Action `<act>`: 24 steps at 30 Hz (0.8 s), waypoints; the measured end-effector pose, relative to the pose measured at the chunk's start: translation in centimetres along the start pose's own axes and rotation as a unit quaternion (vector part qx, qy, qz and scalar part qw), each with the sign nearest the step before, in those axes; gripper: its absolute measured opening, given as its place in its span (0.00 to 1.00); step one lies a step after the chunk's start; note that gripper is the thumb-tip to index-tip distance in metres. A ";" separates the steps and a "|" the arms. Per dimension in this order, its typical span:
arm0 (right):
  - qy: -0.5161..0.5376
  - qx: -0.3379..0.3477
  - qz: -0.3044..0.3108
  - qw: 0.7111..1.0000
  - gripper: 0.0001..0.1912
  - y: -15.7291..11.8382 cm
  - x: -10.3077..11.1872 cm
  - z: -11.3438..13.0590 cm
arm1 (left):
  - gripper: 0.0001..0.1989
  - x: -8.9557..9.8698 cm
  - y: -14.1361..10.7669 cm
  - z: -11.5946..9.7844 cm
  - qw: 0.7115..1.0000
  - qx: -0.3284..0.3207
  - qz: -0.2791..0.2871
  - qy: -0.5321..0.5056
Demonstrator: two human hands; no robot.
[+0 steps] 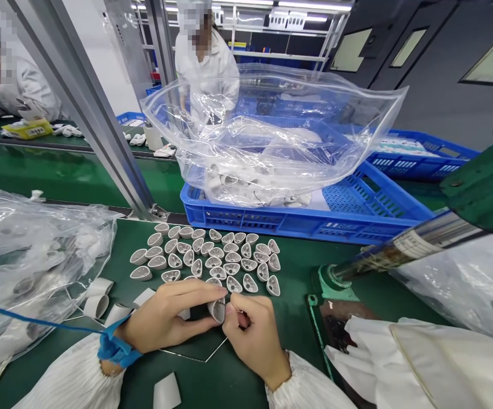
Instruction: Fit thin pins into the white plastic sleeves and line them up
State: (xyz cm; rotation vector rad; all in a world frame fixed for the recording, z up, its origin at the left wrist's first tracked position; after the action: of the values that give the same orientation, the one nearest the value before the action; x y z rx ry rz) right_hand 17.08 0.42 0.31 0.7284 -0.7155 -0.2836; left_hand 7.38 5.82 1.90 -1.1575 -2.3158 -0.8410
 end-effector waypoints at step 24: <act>0.008 -0.013 0.049 0.999 0.19 0.5 -0.1 -0.3 | 0.15 -0.9 -0.1 0.5 0.998 0.016 0.034 0.043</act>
State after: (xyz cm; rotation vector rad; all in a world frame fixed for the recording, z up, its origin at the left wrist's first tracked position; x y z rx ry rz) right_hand 17.18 0.97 0.42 0.6680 -0.7298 -0.1967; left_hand 7.77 5.58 1.00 -1.1553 -2.2002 -0.8107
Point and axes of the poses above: each hand's wrist, its own y-axis towards the middle knuckle, its own x-axis out of the back of the hand, z = x × y, the point moved 10 cm from there along y, towards the middle knuckle, and after that the axes turned 12 degrees about x, right-handed, at the moved point
